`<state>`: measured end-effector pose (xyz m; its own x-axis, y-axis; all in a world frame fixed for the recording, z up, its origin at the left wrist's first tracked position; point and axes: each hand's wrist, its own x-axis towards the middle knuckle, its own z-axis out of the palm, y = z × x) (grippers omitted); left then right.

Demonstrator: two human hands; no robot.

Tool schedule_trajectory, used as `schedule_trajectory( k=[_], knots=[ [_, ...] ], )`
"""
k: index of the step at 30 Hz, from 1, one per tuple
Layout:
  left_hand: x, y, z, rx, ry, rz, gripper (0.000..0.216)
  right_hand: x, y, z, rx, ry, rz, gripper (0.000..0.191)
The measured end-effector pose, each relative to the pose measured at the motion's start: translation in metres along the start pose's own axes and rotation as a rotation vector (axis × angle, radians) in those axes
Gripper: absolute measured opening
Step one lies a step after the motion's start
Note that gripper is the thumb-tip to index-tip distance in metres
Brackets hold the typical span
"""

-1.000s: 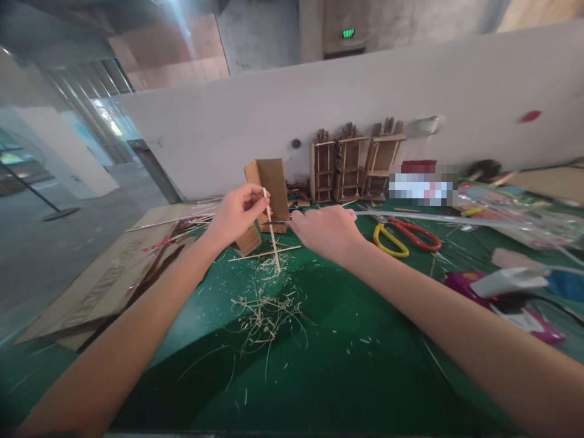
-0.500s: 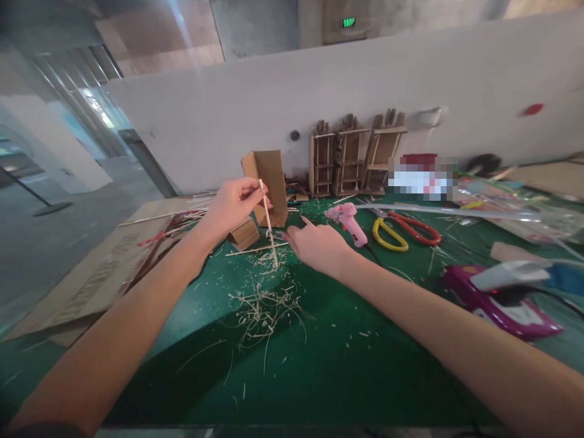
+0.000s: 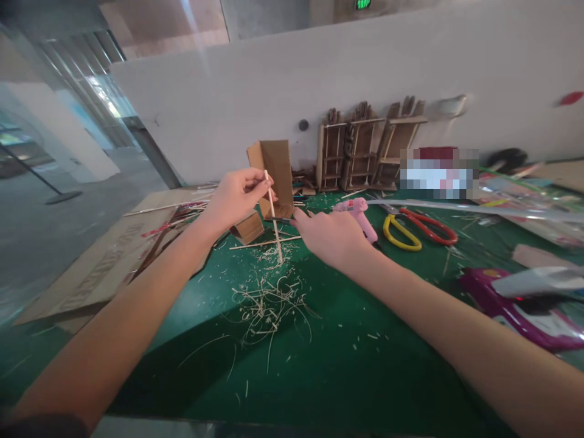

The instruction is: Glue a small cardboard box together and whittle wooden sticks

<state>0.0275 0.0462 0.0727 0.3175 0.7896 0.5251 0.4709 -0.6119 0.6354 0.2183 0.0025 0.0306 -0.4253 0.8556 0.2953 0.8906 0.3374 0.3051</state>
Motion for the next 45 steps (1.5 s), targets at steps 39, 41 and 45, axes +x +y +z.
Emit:
schedule_trajectory(
  k=[39,41,45],
  knots=[
    [0.002,-0.005,0.011,-0.012,0.012,0.1,0.017,-0.014,-0.007,0.009,0.028,-0.136,-0.039,0.054],
    [0.002,-0.004,0.012,-0.021,0.008,0.102,0.018,-0.021,-0.011,0.015,0.027,-0.167,-0.062,0.054],
    [0.001,0.0,0.011,-0.039,-0.005,0.093,0.018,-0.033,-0.018,0.018,0.034,-0.259,-0.177,0.051]
  ],
)
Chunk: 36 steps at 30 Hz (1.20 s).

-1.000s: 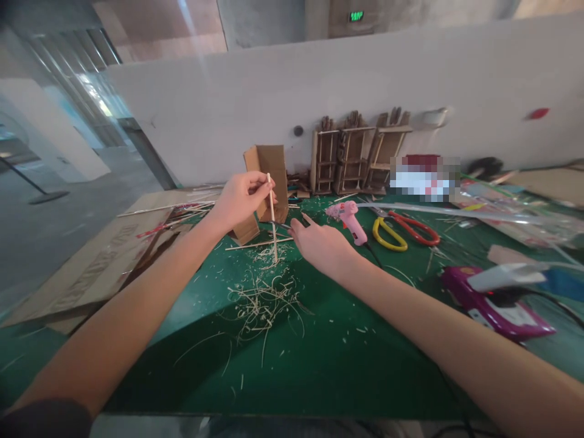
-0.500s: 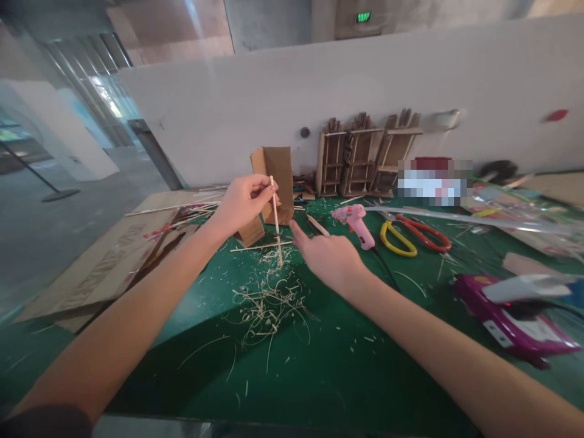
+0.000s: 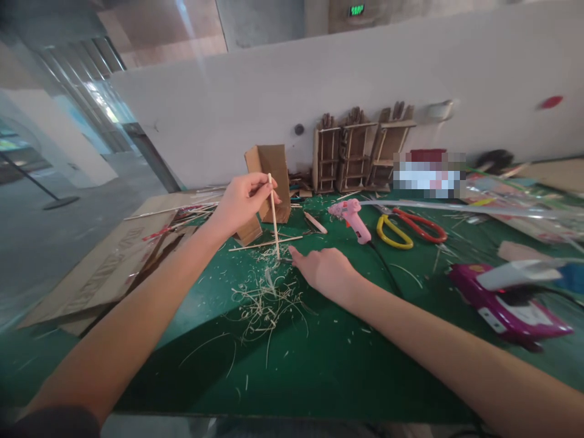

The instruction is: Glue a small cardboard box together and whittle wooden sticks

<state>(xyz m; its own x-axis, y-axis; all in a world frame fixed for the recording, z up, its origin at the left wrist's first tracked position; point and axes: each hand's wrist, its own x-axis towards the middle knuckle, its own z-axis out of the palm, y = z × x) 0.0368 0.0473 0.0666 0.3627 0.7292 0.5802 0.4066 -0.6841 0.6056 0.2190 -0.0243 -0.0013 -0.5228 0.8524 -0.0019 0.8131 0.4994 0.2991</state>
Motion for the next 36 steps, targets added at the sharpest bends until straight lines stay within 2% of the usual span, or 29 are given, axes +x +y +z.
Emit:
schedule_trajectory(
  k=[2,6,9,11,13,15,19,22,25,27,29,30,32,34,36],
  knots=[
    [-0.001,0.001,-0.001,-0.001,-0.005,-0.005,0.018,-0.001,0.001,-0.004,-0.005,-0.004,-0.003,0.052],
    [-0.002,0.0,-0.003,0.001,0.01,-0.021,0.018,0.008,0.012,-0.019,-0.046,0.062,0.129,0.055],
    [-0.002,-0.003,-0.003,-0.004,0.013,-0.027,0.018,0.013,0.015,-0.018,-0.027,0.137,0.171,0.055],
    [-0.001,-0.004,-0.003,-0.01,0.018,-0.033,0.017,0.011,0.012,-0.009,0.001,0.107,0.129,0.055],
    [-0.001,-0.005,-0.004,-0.015,0.018,-0.034,0.017,0.006,0.007,-0.001,-0.014,0.017,0.041,0.054],
    [-0.001,-0.007,-0.004,-0.015,0.017,-0.034,0.017,0.004,0.006,0.0,-0.025,-0.013,-0.009,0.054],
    [-0.001,-0.011,-0.006,-0.021,0.014,-0.039,0.017,0.011,0.012,-0.015,-0.058,0.097,0.161,0.056],
    [0.0,-0.012,-0.006,-0.034,0.012,-0.042,0.017,0.018,0.016,-0.019,-0.012,0.165,0.157,0.055],
    [0.001,-0.011,-0.004,-0.035,0.001,-0.041,0.016,0.017,0.015,-0.014,0.049,0.198,0.125,0.055],
    [0.002,-0.008,-0.001,-0.015,-0.001,-0.029,0.016,0.012,0.012,-0.009,0.053,0.161,0.112,0.054],
    [0.003,-0.005,0.001,0.005,0.001,-0.019,0.017,0.006,0.007,-0.005,0.043,0.062,0.066,0.052],
    [0.003,-0.003,0.002,0.014,-0.003,-0.018,0.018,0.003,0.005,-0.005,0.04,0.019,-0.005,0.051],
    [0.002,-0.001,0.002,0.029,-0.013,-0.019,0.019,0.001,0.002,-0.007,0.07,0.024,-0.02,0.051],
    [0.001,-0.001,0.002,0.034,-0.017,-0.015,0.02,0.003,0.003,-0.013,0.089,0.079,0.129,0.054],
    [0.0,-0.002,0.001,0.026,-0.011,-0.012,0.02,0.009,0.008,-0.019,0.051,0.158,0.213,0.055]
  ],
)
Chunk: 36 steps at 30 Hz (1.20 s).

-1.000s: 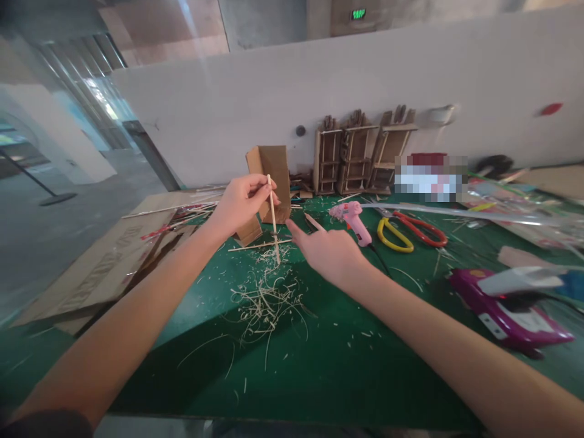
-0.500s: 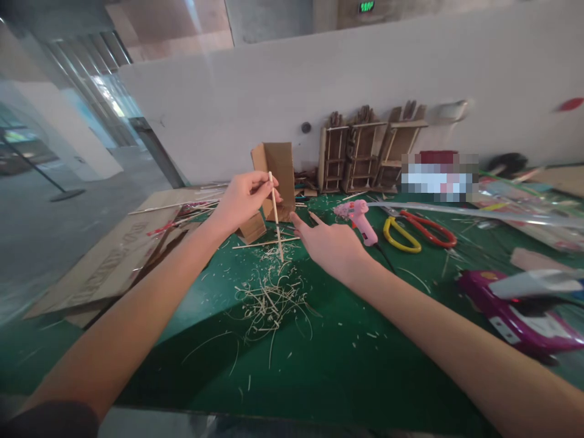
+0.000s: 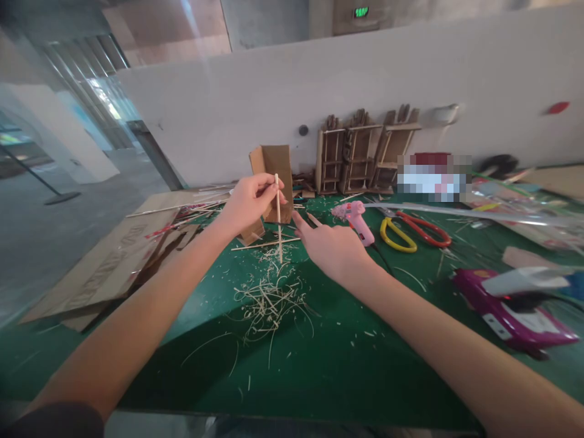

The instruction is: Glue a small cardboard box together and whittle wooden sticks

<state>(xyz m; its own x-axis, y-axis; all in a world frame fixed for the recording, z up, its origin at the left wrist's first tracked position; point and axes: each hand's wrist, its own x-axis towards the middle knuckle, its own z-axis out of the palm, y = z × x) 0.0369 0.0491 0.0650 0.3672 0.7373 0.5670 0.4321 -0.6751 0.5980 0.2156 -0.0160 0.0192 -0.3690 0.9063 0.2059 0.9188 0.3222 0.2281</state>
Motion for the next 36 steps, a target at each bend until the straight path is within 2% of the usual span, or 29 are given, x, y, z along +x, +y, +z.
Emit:
schedule_trajectory(
  k=[5,9,11,15,19,21,22,25,27,29,32,34,36],
  knots=[
    [0.0,-0.003,0.0,-0.026,0.009,-0.008,0.019,0.005,0.003,0.0,0.051,0.025,-0.063,0.054],
    [0.001,-0.001,0.002,-0.015,0.005,-0.015,0.018,-0.009,-0.005,0.003,-0.005,-0.19,-0.189,0.052],
    [0.0,0.0,0.002,-0.038,0.0,-0.006,0.018,-0.012,-0.008,0.0,-0.006,-0.218,-0.176,0.053],
    [-0.002,-0.001,-0.001,-0.057,0.029,-0.023,0.018,-0.004,-0.004,-0.011,0.005,-0.037,0.002,0.057],
    [-0.002,-0.005,-0.003,-0.122,0.065,-0.088,0.014,0.001,0.014,-0.011,0.218,-0.068,0.011,0.059],
    [-0.002,-0.01,-0.002,-0.195,0.085,-0.147,0.013,0.001,0.027,-0.007,0.402,-0.072,0.026,0.06],
    [-0.002,-0.012,-0.001,-0.231,0.092,-0.183,0.012,0.001,0.033,-0.005,0.498,-0.026,0.047,0.058],
    [-0.004,-0.015,0.005,-0.308,0.134,-0.259,0.009,0.0,0.042,-0.003,0.889,0.043,0.179,0.057],
    [-0.008,-0.012,0.011,-0.323,0.193,-0.234,0.022,0.0,0.04,-0.007,1.168,0.061,0.261,0.058],
    [-0.014,-0.004,0.016,-0.279,0.222,-0.155,0.026,0.001,0.032,-0.014,1.367,0.127,0.266,0.057],
    [-0.022,0.009,0.022,-0.155,0.148,-0.062,0.01,0.006,0.016,-0.027,1.481,0.266,0.201,0.053],
    [-0.026,0.014,0.025,-0.145,0.07,-0.067,0.01,0.012,0.008,-0.035,1.447,0.332,0.152,0.051],
    [-0.028,0.016,0.028,-0.236,-0.01,-0.093,0.011,0.021,0.001,-0.039,1.328,0.409,0.096,0.049]
  ],
)
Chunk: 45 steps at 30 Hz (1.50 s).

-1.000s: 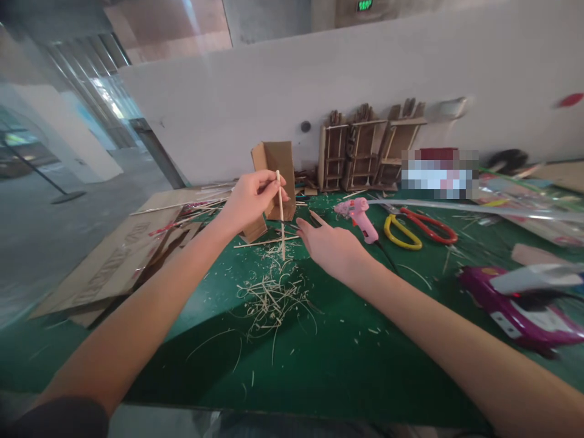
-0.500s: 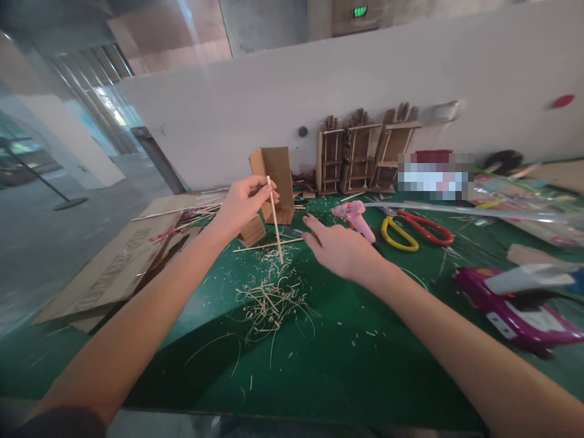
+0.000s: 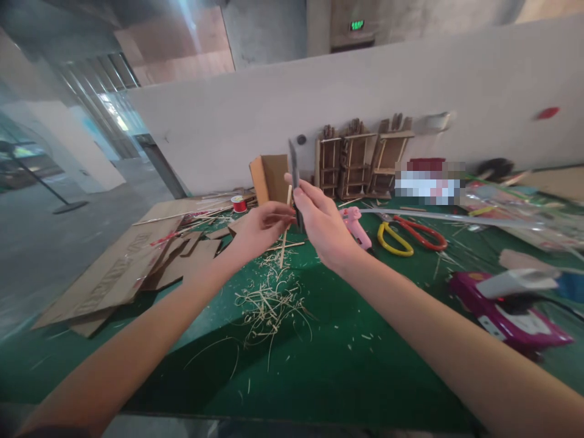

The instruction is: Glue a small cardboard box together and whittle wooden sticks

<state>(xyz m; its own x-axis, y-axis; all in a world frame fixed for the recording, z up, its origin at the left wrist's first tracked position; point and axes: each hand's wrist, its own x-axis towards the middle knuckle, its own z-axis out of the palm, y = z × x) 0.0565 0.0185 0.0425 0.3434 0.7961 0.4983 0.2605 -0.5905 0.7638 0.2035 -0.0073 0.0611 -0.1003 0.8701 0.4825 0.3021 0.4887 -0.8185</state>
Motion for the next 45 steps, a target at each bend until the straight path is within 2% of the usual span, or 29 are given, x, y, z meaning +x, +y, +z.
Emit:
schedule_trajectory(
  k=[2,4,7,11,15,20,23,27,33,37,40,45],
  knots=[
    [0.0,-0.002,0.003,-0.123,-0.078,-0.004,0.017,0.009,0.0,0.008,-0.1,0.042,-0.08,0.047],
    [0.001,-0.004,0.005,-0.181,-0.115,0.02,0.019,0.017,0.004,0.015,-0.123,0.07,-0.092,0.045],
    [0.002,-0.006,0.008,-0.161,-0.073,0.0,0.011,0.026,0.008,0.022,-0.068,0.0,-0.064,0.047],
    [0.001,-0.009,0.006,-0.173,-0.035,-0.053,0.017,0.032,0.01,0.019,-0.104,-0.086,-0.07,0.052],
    [-0.006,-0.017,-0.008,-0.124,0.033,-0.095,0.017,0.035,0.011,0.008,-0.267,-0.144,-0.112,0.055],
    [-0.023,-0.032,-0.036,-0.143,0.131,-0.186,0.011,0.04,0.012,-0.005,-0.158,-0.277,-0.145,0.048],
    [-0.03,-0.039,-0.046,0.03,0.067,-0.169,0.012,0.041,0.005,-0.013,-0.241,-0.285,-0.262,0.036],
    [-0.033,-0.037,-0.047,0.319,0.004,-0.125,0.004,0.04,-0.007,-0.022,-0.404,-0.273,-0.4,0.03],
    [-0.033,-0.026,-0.051,0.438,0.056,-0.084,0.038,0.035,-0.012,-0.021,-0.214,-0.3,-0.313,0.037],
    [-0.033,-0.034,-0.056,0.554,0.079,-0.104,0.028,0.033,-0.012,-0.024,-0.209,-0.234,-0.309,0.049],
    [-0.033,-0.036,-0.061,0.586,0.079,-0.063,0.022,0.034,-0.014,-0.028,-0.265,-0.238,-0.329,0.048],
    [-0.03,-0.023,-0.078,0.665,-0.048,0.063,0.02,0.036,-0.016,-0.033,-0.273,-0.216,-0.326,0.04]
  ],
)
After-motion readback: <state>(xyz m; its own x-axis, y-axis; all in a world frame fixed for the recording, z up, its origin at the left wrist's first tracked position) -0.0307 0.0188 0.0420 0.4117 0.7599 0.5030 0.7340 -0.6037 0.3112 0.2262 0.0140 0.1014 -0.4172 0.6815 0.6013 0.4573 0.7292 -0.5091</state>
